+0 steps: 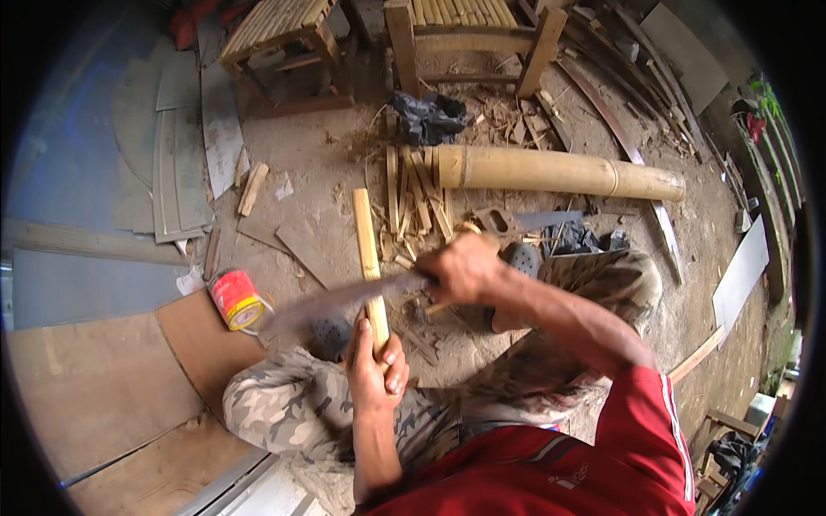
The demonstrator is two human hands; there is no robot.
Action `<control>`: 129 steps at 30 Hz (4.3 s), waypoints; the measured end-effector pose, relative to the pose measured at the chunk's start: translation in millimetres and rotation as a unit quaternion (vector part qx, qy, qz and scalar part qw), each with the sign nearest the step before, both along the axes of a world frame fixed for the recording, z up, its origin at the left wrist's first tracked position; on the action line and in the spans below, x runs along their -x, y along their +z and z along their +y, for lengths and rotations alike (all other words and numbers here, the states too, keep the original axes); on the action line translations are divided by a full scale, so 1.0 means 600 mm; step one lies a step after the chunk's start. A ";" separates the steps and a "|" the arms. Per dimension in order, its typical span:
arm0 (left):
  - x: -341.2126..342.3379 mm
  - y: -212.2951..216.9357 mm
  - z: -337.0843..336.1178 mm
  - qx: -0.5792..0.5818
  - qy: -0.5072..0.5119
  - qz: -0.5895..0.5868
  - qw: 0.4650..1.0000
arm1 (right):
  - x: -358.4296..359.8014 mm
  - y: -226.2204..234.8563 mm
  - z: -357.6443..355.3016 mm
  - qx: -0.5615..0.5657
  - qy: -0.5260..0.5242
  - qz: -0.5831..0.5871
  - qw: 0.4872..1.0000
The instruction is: The person sits on the floor and uses a curved knife to shave and smooth a bamboo stick. They repeatedly rotate the stick and scrape its surface, producing thin shavings that accumulate on the floor. The person briefly places the stick on a nearby bamboo stool and continues shaving.
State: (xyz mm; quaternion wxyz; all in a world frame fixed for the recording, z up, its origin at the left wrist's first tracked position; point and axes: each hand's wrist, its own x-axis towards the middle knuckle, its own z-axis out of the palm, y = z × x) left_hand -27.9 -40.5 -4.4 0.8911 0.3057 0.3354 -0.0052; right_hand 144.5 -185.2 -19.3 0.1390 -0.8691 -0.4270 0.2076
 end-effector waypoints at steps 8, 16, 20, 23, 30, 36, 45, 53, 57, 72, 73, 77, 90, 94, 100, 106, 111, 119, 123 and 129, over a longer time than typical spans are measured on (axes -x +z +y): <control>-0.008 0.002 -0.010 -0.026 -0.039 0.025 0.999 | -0.016 -0.045 -0.008 0.030 -0.001 -0.005 1.000; -0.016 0.004 0.002 -0.020 -0.060 -0.023 0.998 | -0.037 -0.041 -0.005 -0.008 -0.035 -0.038 0.999; -0.027 0.000 0.001 -0.022 -0.064 -0.001 0.998 | -0.062 -0.077 -0.021 -0.088 -0.023 -0.082 0.992; -0.027 -0.008 0.004 -0.027 -0.042 0.019 0.999 | -0.022 -0.034 0.007 -0.006 -0.019 -0.033 0.999; -0.013 -0.004 0.002 -0.011 -0.052 -0.006 0.999 | -0.049 -0.074 -0.005 0.037 -0.071 -0.013 0.997; -0.006 0.004 0.022 -0.014 -0.071 -0.007 0.997 | -0.106 -0.066 -0.023 0.011 -0.127 -0.047 0.991; 0.014 0.002 0.032 -0.021 -0.104 -0.052 0.993 | -0.167 -0.079 -0.065 0.023 -0.296 -0.002 0.955; -0.002 -0.007 0.021 -0.177 -0.129 -0.042 0.975 | -0.080 -0.044 -0.061 -0.199 -0.231 -0.047 0.951; -0.002 -0.021 0.017 -0.229 -0.195 -0.070 0.951 | -0.017 -0.028 -0.047 -0.185 -0.096 -0.095 0.973; -0.010 -0.011 -0.030 -0.323 -0.190 0.026 0.927 | -0.009 -0.050 -0.063 -0.194 -0.078 -0.169 0.963; -0.008 -0.008 -0.030 -0.317 -0.193 0.022 0.928 | -0.029 -0.055 -0.065 -0.188 -0.100 -0.162 0.963; -0.009 -0.001 -0.036 -0.289 -0.196 0.024 0.937 | -0.052 -0.051 -0.067 -0.135 -0.144 -0.136 0.971; -0.006 0.009 -0.027 -0.135 -0.198 -0.055 0.969 | -0.065 -0.037 -0.096 -0.169 -0.275 -0.043 0.946; -0.022 0.012 -0.033 -0.170 -0.198 -0.028 0.965 | -0.067 -0.035 -0.109 -0.181 -0.261 -0.109 0.942; -0.032 0.003 -0.040 -0.287 -0.205 0.016 0.936 | 0.023 -0.014 -0.082 -0.209 -0.057 -0.105 0.970; -0.015 0.010 -0.048 -0.393 -0.193 0.018 0.899 | -0.029 -0.015 -0.088 -0.072 -0.127 -0.123 0.982; -0.017 0.021 -0.055 -0.454 -0.203 0.065 0.865 | -0.001 -0.030 -0.083 -0.147 -0.039 -0.117 0.981; -0.009 -0.012 -0.043 -0.554 -0.204 0.061 0.805 | -0.016 -0.060 -0.088 -0.110 -0.027 -0.119 0.986; 0.004 -0.004 -0.040 -0.543 -0.227 0.072 0.805 | -0.083 -0.058 -0.096 -0.164 -0.117 -0.181 0.962; -0.004 0.001 -0.044 -0.535 -0.235 0.073 0.808 | -0.042 -0.065 -0.094 -0.040 -0.087 -0.130 0.987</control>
